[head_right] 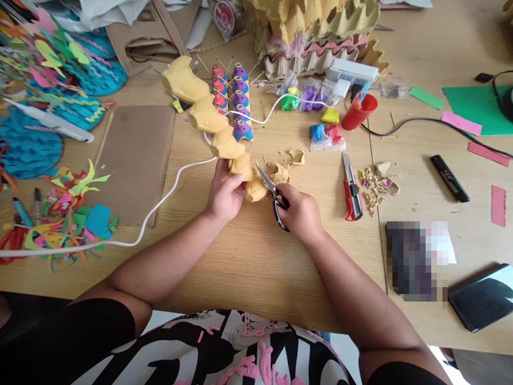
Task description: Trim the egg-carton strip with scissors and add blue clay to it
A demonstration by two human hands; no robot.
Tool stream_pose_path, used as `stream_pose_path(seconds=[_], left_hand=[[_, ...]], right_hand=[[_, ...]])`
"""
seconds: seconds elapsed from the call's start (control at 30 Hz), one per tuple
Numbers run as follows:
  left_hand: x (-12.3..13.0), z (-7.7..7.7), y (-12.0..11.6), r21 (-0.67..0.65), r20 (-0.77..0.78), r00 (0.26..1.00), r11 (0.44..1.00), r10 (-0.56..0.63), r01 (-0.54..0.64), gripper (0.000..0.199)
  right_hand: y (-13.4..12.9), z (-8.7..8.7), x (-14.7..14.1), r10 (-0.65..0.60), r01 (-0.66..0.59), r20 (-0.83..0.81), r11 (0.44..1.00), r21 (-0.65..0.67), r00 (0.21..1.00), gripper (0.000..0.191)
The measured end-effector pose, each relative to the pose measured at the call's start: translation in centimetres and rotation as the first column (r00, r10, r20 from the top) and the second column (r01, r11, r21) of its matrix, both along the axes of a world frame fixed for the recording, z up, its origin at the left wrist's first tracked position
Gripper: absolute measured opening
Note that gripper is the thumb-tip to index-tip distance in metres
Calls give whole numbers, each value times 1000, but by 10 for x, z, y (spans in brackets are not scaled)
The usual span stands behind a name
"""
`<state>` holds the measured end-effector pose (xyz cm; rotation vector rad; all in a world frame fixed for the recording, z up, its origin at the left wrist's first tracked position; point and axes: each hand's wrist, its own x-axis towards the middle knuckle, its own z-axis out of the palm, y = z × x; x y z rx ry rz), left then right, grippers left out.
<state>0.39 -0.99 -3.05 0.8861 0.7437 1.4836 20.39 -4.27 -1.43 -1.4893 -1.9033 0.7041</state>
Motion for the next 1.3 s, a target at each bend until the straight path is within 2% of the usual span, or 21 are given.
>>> stream_pose_path(seconds=[0.13, 0.23, 0.43, 0.63, 0.83, 1.1, 1.3], left_hand=[[0, 1, -1, -21, -3, 1000, 999, -29, 29, 55], [1, 0, -3, 11, -35, 995, 996, -90, 90, 57], [1, -8, -4, 41, -108, 972, 976, -207, 212, 70], [-1, -6, -5, 63, -73, 958, 958, -277, 281, 62], [-1, -4, -7, 20, -33, 943, 943, -330, 331, 65], [-1, 10, -9, -40, 64, 930, 930, -362, 365, 62], [-1, 15, -11, -83, 121, 918, 918, -378, 389, 61]], right_hand=[[3, -1, 2, -42, 36, -191, 999, -39, 981, 30], [2, 2, 3, -55, 50, -217, 998, -30, 975, 33], [4, 1, 6, -81, 84, -57, 994, 63, 995, 30], [11, -2, 9, -105, 56, 168, 961, 271, 980, 24], [12, -3, 11, -143, 66, 210, 940, 334, 967, 22], [12, -5, 14, -178, 48, 291, 914, 404, 940, 22], [12, -3, 13, -185, 38, 316, 907, 419, 931, 26]])
